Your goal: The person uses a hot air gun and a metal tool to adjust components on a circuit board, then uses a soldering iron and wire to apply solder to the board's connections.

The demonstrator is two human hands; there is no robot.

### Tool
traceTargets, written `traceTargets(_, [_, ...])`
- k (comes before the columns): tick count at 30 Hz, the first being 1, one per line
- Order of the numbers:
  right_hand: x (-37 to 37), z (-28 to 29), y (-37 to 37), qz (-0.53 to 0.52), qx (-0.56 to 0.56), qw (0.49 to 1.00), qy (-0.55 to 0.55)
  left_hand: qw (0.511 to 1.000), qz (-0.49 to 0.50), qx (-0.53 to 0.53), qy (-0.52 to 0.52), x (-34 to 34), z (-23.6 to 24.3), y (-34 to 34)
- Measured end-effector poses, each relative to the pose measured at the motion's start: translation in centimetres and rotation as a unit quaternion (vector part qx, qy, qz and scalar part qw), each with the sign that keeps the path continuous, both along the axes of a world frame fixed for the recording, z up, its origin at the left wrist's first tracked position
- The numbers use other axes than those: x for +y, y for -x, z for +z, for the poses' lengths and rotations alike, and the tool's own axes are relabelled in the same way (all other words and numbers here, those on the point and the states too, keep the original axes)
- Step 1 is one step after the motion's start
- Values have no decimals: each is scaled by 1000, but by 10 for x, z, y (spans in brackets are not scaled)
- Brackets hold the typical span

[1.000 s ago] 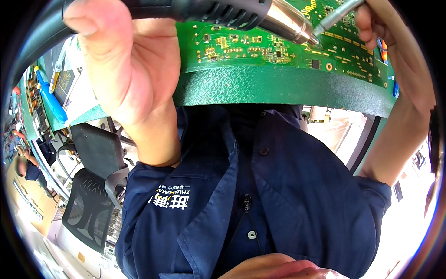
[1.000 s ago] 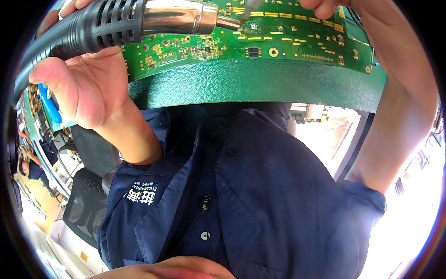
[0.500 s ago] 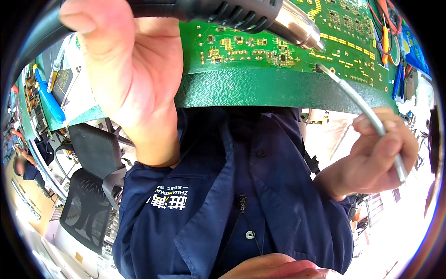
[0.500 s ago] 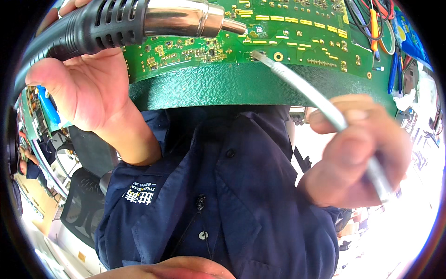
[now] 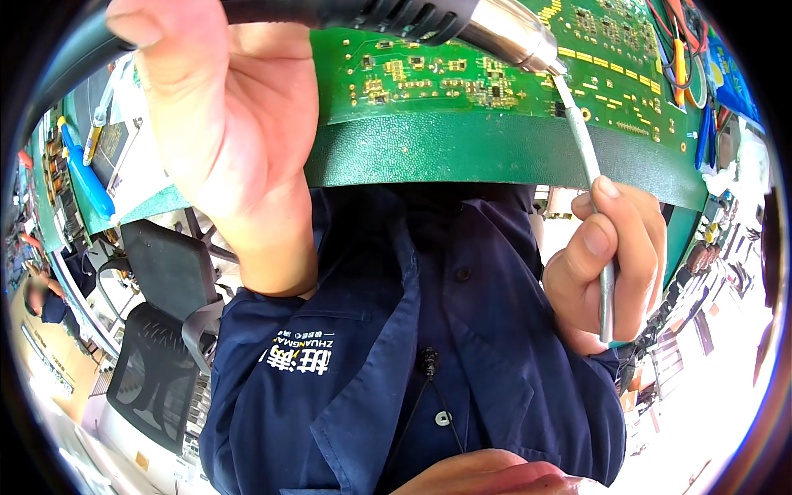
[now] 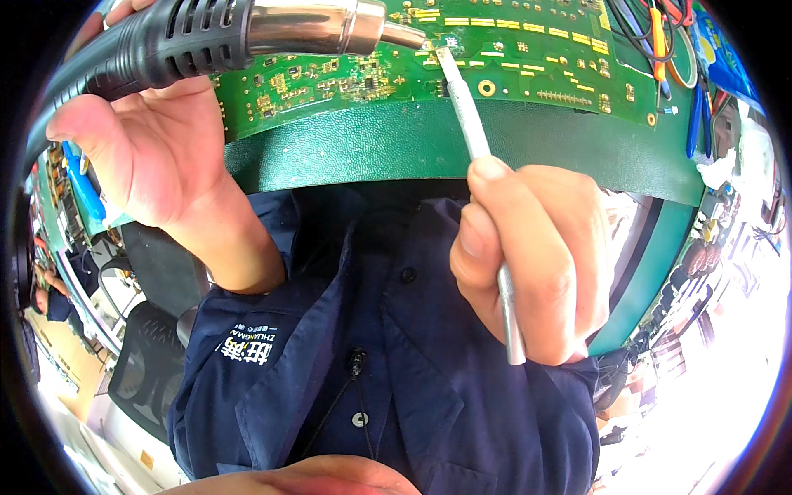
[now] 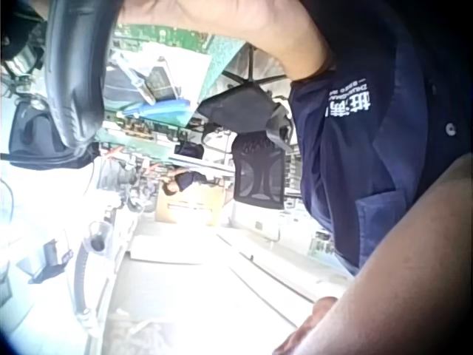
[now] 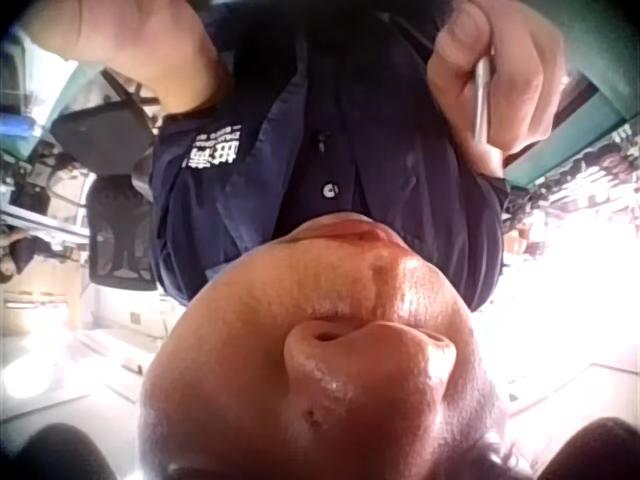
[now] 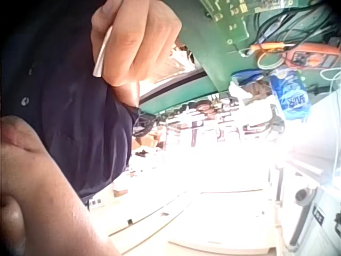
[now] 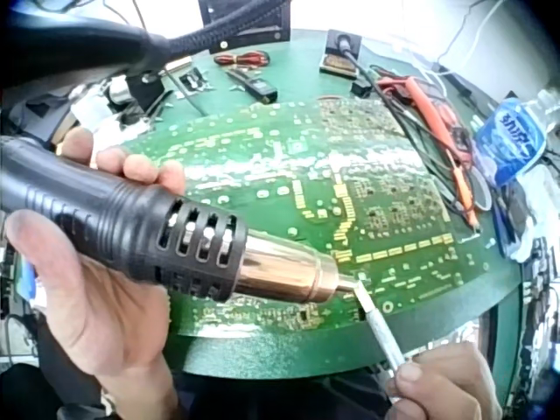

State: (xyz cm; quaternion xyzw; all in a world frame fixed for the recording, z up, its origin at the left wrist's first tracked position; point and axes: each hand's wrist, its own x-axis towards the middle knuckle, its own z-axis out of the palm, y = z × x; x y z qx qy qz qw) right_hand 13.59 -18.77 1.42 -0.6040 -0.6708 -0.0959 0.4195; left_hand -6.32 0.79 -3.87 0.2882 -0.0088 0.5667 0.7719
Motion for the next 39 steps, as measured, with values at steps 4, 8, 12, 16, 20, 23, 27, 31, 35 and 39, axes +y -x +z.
traceTargets(4, [-4,1,-7,25,16,999,43,1000,0,0,2,1,1,0])
traceTargets(8, [-9,-6,-8,27,41,999,22,1000,3,1,3,4,0,-2])
traceTargets(12, [-13,-4,-14,48,62,996,53,1000,0,5,3,2,3,0])
traceTargets(16, [-4,-3,-8,57,57,995,54,1000,-3,6,4,3,4,0])
traceTargets(20, [-7,-9,-12,52,72,996,27,1000,1,8,4,3,6,0])
traceTargets(23, [-7,-11,-13,46,70,996,39,1000,3,11,2,2,6,-4])
traceTargets(27, [-8,-12,-20,56,30,997,39,1000,3,12,-1,1,12,-5])
traceTargets(31, [-8,-13,-22,23,33,999,33,1000,7,14,2,2,12,-5])
traceTargets(35, [-12,-16,-21,55,114,991,37,1000,8,18,-3,-3,17,-9])
traceTargets(39, [-15,-9,-32,134,143,979,61,1000,10,23,-5,-6,21,-13])
